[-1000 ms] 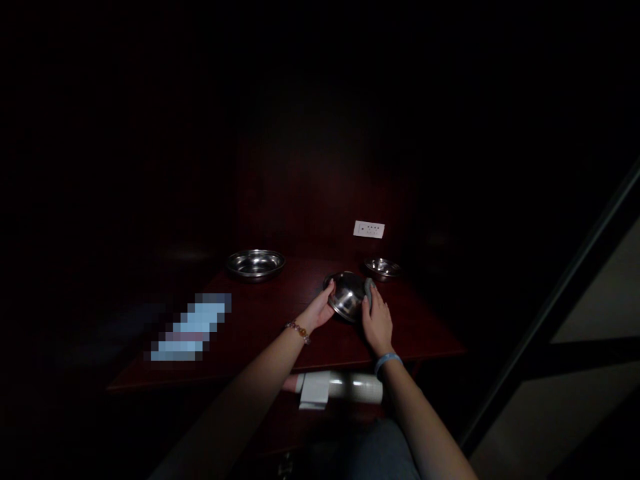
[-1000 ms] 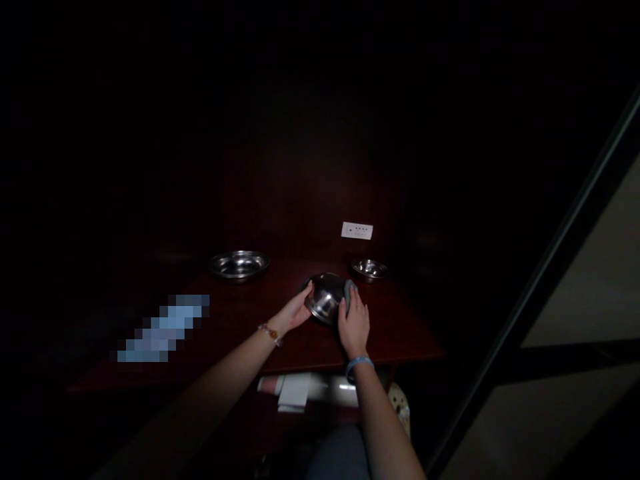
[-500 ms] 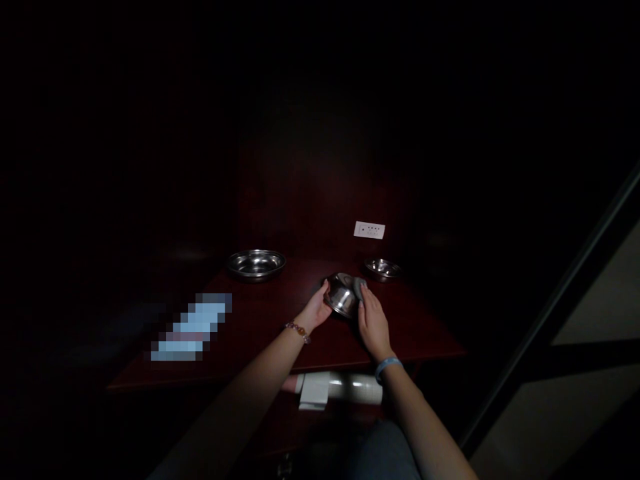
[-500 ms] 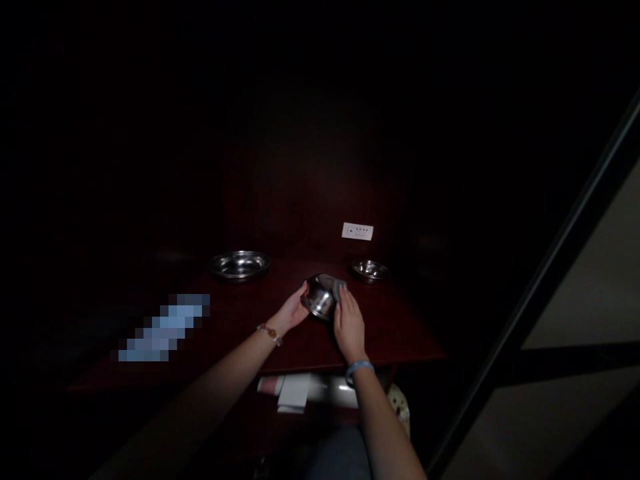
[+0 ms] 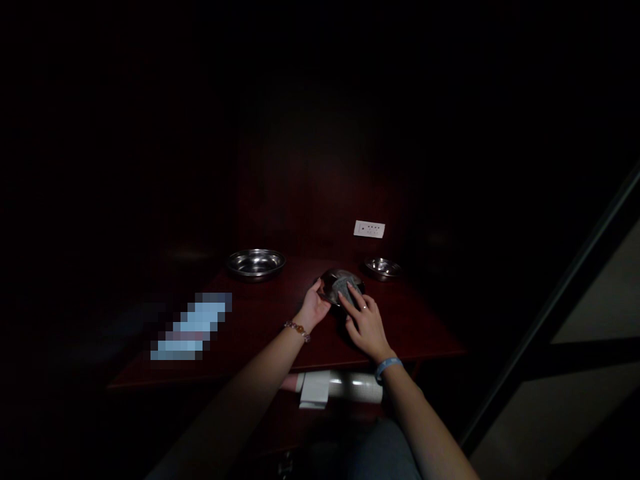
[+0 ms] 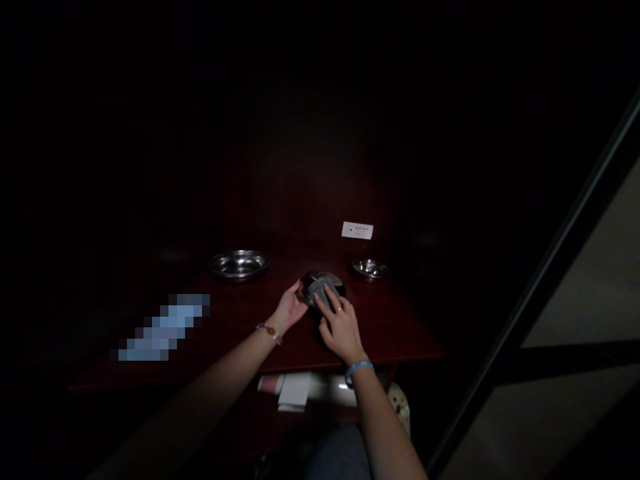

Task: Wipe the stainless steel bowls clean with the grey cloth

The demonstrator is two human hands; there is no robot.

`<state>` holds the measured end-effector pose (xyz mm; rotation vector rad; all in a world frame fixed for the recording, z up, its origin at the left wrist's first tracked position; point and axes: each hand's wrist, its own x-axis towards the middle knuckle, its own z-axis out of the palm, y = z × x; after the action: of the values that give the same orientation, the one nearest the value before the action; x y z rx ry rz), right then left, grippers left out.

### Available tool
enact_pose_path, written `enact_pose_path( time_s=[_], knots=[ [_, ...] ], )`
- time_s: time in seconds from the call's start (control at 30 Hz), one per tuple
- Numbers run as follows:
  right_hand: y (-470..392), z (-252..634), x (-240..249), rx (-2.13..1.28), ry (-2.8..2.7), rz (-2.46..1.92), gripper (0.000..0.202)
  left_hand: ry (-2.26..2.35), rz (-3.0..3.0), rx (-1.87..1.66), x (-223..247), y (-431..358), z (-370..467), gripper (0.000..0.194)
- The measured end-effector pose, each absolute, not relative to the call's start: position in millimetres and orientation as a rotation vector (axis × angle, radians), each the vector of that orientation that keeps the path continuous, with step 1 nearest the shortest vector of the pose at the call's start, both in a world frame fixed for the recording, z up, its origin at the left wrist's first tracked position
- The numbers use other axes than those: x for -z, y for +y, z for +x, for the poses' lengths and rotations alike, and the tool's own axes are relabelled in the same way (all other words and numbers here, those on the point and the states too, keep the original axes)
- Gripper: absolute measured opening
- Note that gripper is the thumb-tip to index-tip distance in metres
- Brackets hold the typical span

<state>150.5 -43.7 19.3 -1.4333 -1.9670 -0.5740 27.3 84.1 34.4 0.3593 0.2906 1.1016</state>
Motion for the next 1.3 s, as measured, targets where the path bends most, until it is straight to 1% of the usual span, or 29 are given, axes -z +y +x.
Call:
enact_pose_path(
  time_s=[0.1,0.2,0.3,0.47,0.63,0.83,0.97,1.03,1.07,1.2,1.23,1.3],
  knots=[
    [-44,149,-20,0.560,-1.955,-1.454,0.069,0.274,0.343,-1.138,-33,87,27,0.024],
    [-42,150,-19,0.579,-1.938,-1.482,0.072,0.259,0.343,-1.146,-31,89,27,0.024],
    [-39,153,-16,0.626,-1.865,-1.562,0.072,0.241,0.387,-1.082,-29,89,28,0.024],
    [-41,154,-14,0.648,-1.691,-1.643,0.080,0.201,0.491,-0.941,-31,81,29,0.021],
    [-44,158,-15,0.549,-1.504,-1.544,0.072,0.144,0.604,-0.843,-37,66,29,0.021],
    [-35,169,-9,0.313,-1.275,-1.231,0.059,-0.005,0.868,-0.664,-38,54,32,0.033],
    [-27,181,1,0.194,-0.917,-1.143,0.056,-0.086,1.042,-0.588,-37,51,28,0.049],
    [-23,188,5,0.133,-0.763,-1.125,0.058,-0.040,1.092,-0.695,-36,53,27,0.054],
    [-21,191,7,0.098,-0.708,-1.122,0.058,0.028,1.114,-0.795,-36,56,26,0.053],
    [-17,198,13,-0.037,-0.617,-1.133,0.059,0.437,1.175,-1.240,-34,66,26,0.037],
    [-16,199,14,-0.057,-0.620,-1.135,0.060,0.507,1.174,-1.301,-34,66,27,0.035],
    [-15,200,15,-0.081,-0.659,-1.134,0.060,0.554,1.156,-1.323,-33,63,28,0.039]
  ],
)
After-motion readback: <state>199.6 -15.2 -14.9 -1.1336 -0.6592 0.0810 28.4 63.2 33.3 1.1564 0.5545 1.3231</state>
